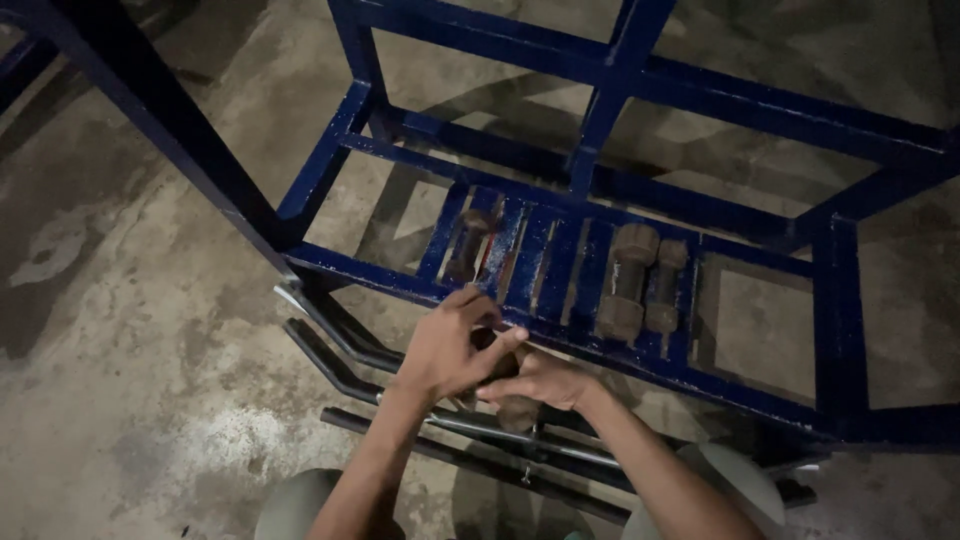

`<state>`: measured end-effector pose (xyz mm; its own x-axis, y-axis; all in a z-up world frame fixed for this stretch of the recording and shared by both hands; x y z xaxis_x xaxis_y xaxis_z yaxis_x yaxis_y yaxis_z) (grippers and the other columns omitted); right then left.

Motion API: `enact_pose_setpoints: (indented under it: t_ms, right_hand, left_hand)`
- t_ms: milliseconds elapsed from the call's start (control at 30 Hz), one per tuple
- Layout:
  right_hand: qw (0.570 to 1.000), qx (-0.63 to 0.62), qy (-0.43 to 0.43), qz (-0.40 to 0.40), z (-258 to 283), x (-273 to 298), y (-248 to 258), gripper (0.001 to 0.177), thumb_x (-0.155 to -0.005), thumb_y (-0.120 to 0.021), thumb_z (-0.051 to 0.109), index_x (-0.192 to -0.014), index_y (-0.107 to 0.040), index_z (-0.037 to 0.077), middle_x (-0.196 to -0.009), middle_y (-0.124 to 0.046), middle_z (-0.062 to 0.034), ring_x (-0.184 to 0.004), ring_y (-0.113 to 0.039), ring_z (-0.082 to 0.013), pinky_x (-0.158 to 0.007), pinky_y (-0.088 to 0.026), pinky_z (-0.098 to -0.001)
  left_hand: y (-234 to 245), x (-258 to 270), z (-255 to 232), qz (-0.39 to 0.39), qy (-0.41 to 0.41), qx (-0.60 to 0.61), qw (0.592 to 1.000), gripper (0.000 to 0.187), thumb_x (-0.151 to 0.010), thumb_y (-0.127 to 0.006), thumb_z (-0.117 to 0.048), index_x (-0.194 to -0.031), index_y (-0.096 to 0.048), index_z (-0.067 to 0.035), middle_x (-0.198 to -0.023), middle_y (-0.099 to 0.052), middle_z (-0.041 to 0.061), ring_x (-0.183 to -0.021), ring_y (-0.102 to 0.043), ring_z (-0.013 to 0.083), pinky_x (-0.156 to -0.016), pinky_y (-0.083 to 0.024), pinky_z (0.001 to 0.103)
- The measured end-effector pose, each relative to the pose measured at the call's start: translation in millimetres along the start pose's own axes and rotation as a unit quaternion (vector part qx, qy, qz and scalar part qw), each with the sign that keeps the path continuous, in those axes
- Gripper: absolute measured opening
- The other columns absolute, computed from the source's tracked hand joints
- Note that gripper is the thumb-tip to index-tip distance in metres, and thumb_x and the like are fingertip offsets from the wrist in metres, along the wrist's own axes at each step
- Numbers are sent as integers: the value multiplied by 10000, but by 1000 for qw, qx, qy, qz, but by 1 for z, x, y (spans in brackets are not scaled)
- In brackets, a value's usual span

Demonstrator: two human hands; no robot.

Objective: Clean the metal weight storage rack and dumbbells using a rag.

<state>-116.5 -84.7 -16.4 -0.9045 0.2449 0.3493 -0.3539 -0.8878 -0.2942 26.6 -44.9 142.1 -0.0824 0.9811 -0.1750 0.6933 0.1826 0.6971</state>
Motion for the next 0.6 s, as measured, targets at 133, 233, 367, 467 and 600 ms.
enact_pose_setpoints:
  t_ms: [133, 233, 367, 467, 600]
  right_hand:
    - [996, 60, -19, -55, 50, 8, -25, 545, -832, -813, 121, -1309, -549, 121, -1028, -698, -28, -893, -693, -150, -790, -590, -357]
    - [971, 182, -61, -140, 54, 5, -28, 570, -802, -830, 207, -1295, -561, 111, -911, -723, -55, -767, -700, -194, -691, -588, -380]
    - [829, 456, 121, -299, 23, -5, -17, 297, -880, -795, 218, -1111, -728, 44, -933, -758, -132, -881, -722, -254, -740, -583, -412]
    - [802, 487, 143, -316, 23, -6, -15, 295, -851, -808, 215, -1071, -737, 32, -950, -759, -161, -895, -707, -305, -747, -565, -444]
    - [923, 344, -35, -172, 44, 0, -1, 466, -768, -862, 314, -1105, -711, 30, -910, -767, -106, -809, -723, -247, -753, -579, -416]
  left_hand:
    - [-12, -1, 4, 2, 20, 3, 1000, 536, -921, -669, -535, -800, -703, -13, -806, -666, 148, -712, -690, 362, -633, -541, 458]
    - [-23, 1, 3, -33, 77, -34, 996, 568, -946, -616, -554, -766, -698, -21, -797, -690, 173, -732, -699, 393, -655, -549, 481]
    - [-29, 0, 11, -171, 189, -118, 960, 535, -932, -629, -540, -809, -722, -27, -775, -708, 256, -731, -684, 474, -681, -544, 551]
    - [-30, 0, 14, -155, 199, -100, 962, 473, -932, -642, -473, -861, -718, -12, -771, -711, 264, -714, -687, 475, -670, -553, 551]
    - [-22, 2, 20, -117, 174, -47, 977, 431, -893, -678, -419, -766, -697, -8, -735, -722, 230, -702, -699, 443, -675, -562, 515]
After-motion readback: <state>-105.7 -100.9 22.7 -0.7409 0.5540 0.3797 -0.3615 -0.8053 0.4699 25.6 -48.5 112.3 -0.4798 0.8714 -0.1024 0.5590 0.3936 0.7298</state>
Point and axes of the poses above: each hand's wrist, its own x-axis away from the middle knuckle, its own y-axis out of the back of the hand, z = x × y, the point moved 5 cm from there along -x, towards the middle knuckle
